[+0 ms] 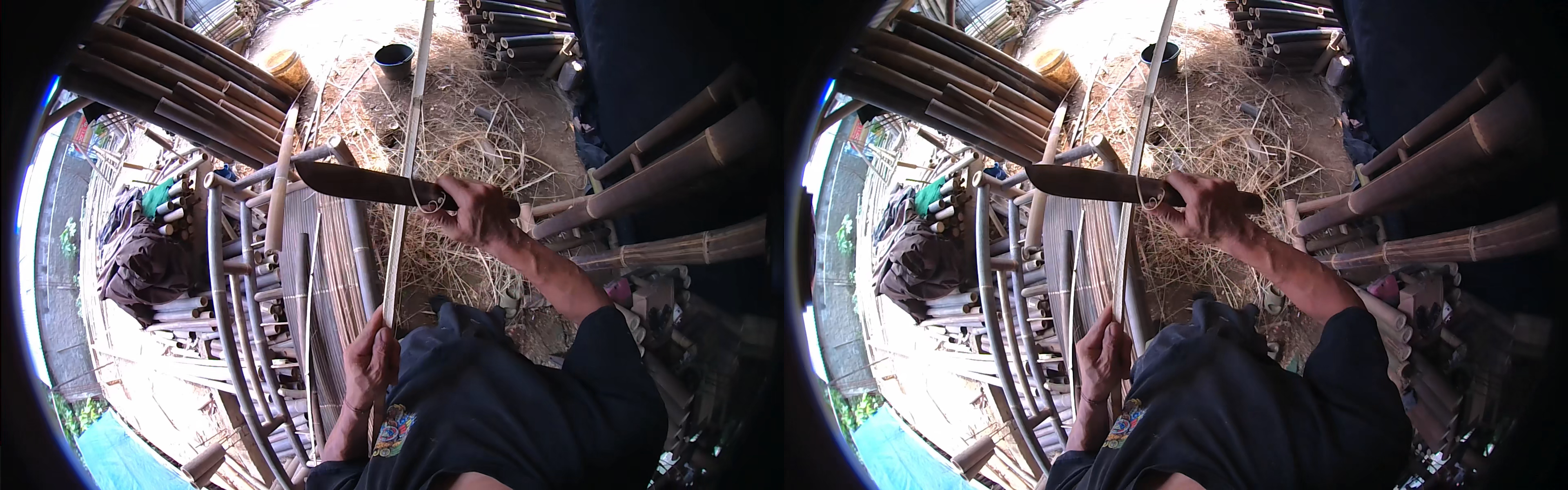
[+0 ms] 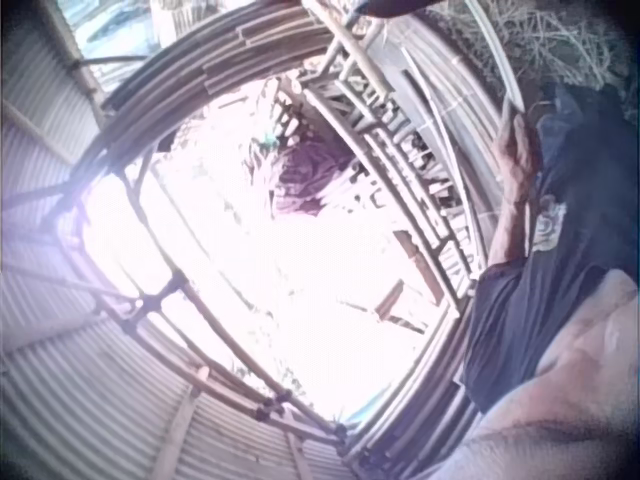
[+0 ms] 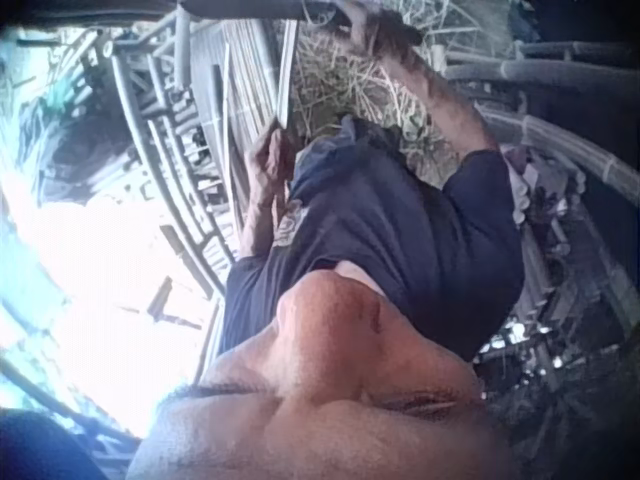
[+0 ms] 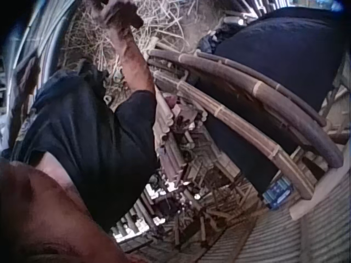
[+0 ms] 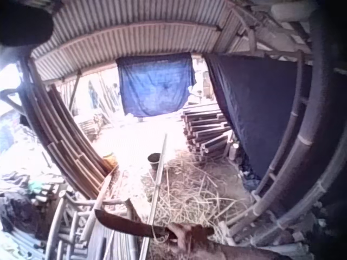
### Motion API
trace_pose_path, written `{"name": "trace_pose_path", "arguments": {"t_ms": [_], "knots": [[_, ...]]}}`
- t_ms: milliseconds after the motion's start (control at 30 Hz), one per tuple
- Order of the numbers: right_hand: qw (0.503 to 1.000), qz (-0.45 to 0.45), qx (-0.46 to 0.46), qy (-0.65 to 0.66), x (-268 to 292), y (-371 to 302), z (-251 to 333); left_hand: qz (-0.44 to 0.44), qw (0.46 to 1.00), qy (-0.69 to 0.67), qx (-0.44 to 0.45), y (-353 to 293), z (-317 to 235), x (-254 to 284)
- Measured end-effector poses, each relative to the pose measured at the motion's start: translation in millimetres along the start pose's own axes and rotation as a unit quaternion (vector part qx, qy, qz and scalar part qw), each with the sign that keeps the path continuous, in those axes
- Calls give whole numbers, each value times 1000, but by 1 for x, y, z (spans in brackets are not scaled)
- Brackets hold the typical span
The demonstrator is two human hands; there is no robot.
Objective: The person uses a large knife to split a long bamboo pole into thin strips. They repeatedly shave and refine the strips while working on a bamboo frame structure.
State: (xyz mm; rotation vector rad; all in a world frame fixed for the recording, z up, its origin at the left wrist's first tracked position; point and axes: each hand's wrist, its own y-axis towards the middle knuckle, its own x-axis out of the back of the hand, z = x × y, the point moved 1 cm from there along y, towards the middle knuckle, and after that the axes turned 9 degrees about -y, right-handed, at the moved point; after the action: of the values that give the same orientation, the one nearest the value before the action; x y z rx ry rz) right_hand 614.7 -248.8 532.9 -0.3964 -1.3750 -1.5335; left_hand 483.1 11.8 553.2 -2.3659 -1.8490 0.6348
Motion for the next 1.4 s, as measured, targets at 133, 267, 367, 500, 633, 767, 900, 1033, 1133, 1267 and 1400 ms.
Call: {"name": "trace_pose_path", "arguments": {"t_ms": [133,267,367,500,633,767,900,1033,1133,1267,1400], "knots": [[995,18,-98,10,-1,8,-19,-5,1000,13,11,-15,6,8],[990,36,-134,-8,14,17,-42,16,998,53,27,-40,12,19],[997,67,-49,8,13,2,-24,15,999,32,21,-39,15,23],[986,72,-152,11,16,20,-58,32,996,79,-6,-48,20,31],[997,0,-72,-4,21,19,-48,36,993,109,-1,-54,24,36],[987,-9,-150,-63,19,23,-103,52,993,104,-2,-53,18,30],[967,-31,-248,-54,60,40,-171,55,992,106,35,-101,30,63],[976,-42,-214,-18,63,38,-149,22,996,58,70,-106,33,67],[996,41,-74,29,31,10,-78,25,995,92,11,-83,37,56],[998,18,-67,7,24,2,-51,19,994,106,-6,-76,35,46],[997,1,-73,-19,33,15,-74,30,986,162,-42,-81,31,37]]}}
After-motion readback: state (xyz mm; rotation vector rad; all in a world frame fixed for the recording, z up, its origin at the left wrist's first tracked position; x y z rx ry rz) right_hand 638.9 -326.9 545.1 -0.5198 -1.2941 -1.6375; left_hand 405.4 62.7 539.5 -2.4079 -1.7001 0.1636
